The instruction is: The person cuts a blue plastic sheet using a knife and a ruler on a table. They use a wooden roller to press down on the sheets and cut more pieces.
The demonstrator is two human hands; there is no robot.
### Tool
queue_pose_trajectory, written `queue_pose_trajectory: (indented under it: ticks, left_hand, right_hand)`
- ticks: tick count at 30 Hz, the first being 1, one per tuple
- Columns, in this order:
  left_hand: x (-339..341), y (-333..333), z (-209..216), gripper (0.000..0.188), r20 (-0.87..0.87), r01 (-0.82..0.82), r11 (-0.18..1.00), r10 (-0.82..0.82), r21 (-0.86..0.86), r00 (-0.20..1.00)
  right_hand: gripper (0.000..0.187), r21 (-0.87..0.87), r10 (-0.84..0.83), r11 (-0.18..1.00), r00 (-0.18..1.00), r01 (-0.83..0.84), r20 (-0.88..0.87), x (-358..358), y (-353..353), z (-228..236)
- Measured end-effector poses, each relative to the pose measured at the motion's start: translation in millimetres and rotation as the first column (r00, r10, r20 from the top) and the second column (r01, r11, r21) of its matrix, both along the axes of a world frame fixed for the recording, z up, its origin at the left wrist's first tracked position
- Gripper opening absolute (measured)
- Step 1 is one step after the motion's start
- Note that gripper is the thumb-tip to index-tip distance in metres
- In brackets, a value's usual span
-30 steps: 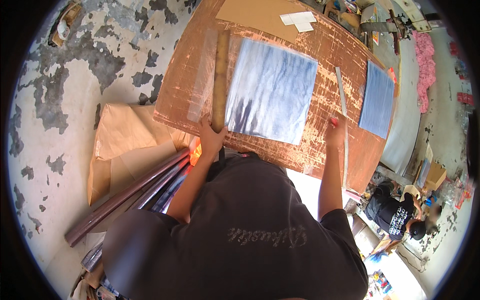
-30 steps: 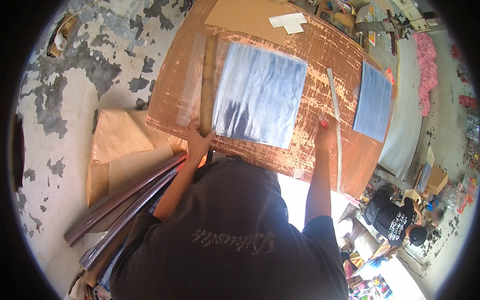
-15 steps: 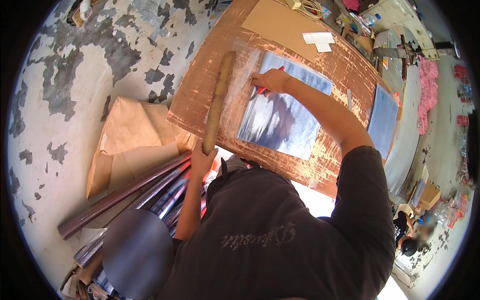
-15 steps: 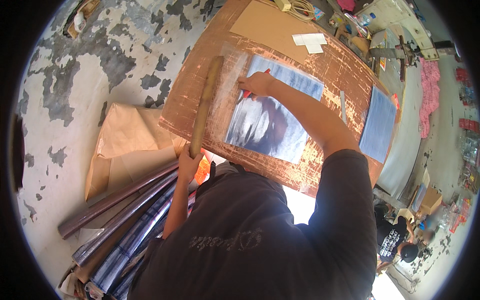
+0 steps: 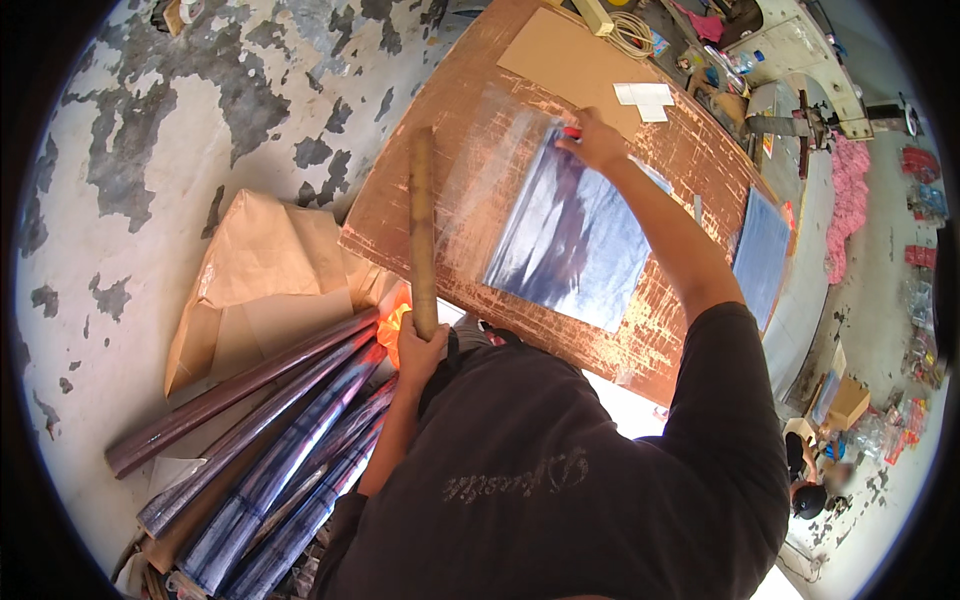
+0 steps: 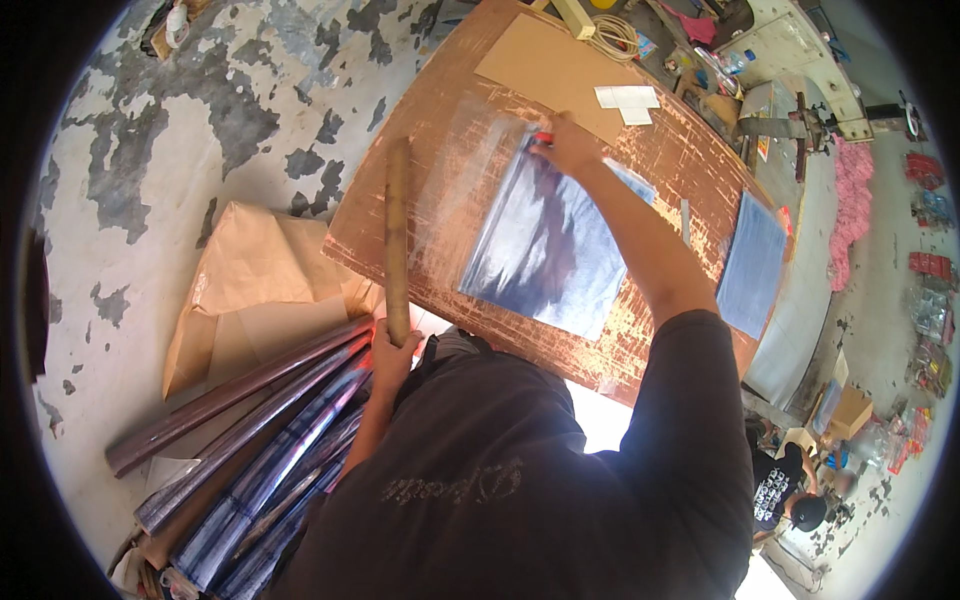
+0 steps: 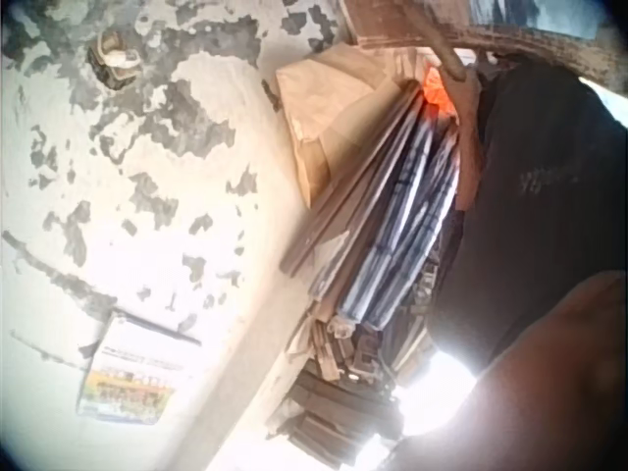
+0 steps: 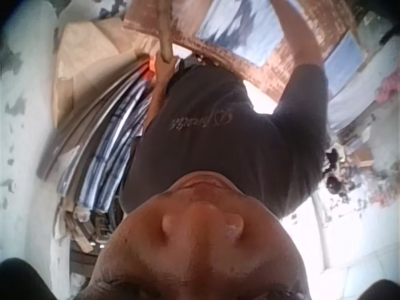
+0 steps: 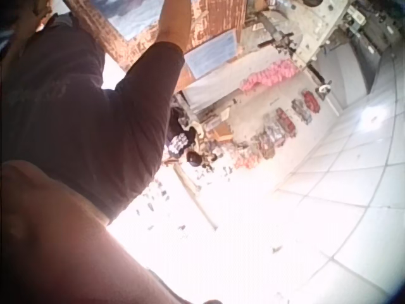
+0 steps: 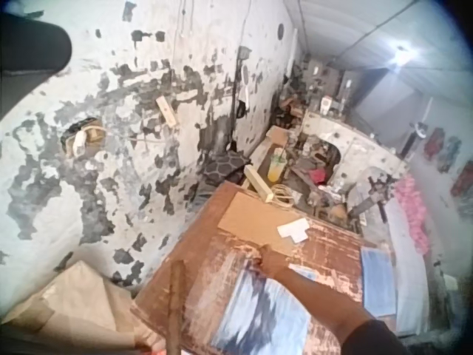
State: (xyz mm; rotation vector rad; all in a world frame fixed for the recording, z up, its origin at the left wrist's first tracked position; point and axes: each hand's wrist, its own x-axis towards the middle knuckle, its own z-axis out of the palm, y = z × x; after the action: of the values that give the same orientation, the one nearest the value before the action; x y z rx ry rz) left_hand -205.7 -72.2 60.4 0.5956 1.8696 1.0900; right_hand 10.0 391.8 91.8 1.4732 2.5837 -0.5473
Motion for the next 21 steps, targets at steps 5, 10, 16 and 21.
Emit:
queue_pose_trajectory:
  ticks: [5,10,16,21]
  left_hand:
    - [29,24,-23,0.043,0.131,0.065,0.989,-0.082,0.132,0.988]
    - [46,52,-35,0.045,0.314,0.123,0.99,-0.14,0.075,0.939]
    - [56,66,-30,0.04,0.275,0.109,0.992,-0.121,0.059,0.954]
    - [57,84,-9,0.037,0.212,0.139,0.99,-0.14,0.019,0.967]
  right_hand:
    - [0.063,0.123,-0.188,0.978,0.967,0.169,0.172,67,-4,-26]
    - [0.071,0.102,-0.205,0.975,0.975,0.196,0.083,105,1,-38]
    - [0.069,0.007,-0.298,0.954,0.951,0.299,0.083,147,-22,-41]
    - [0.069,-0.02,-0.462,0.885,0.883,0.465,0.078,191,-66,-41]
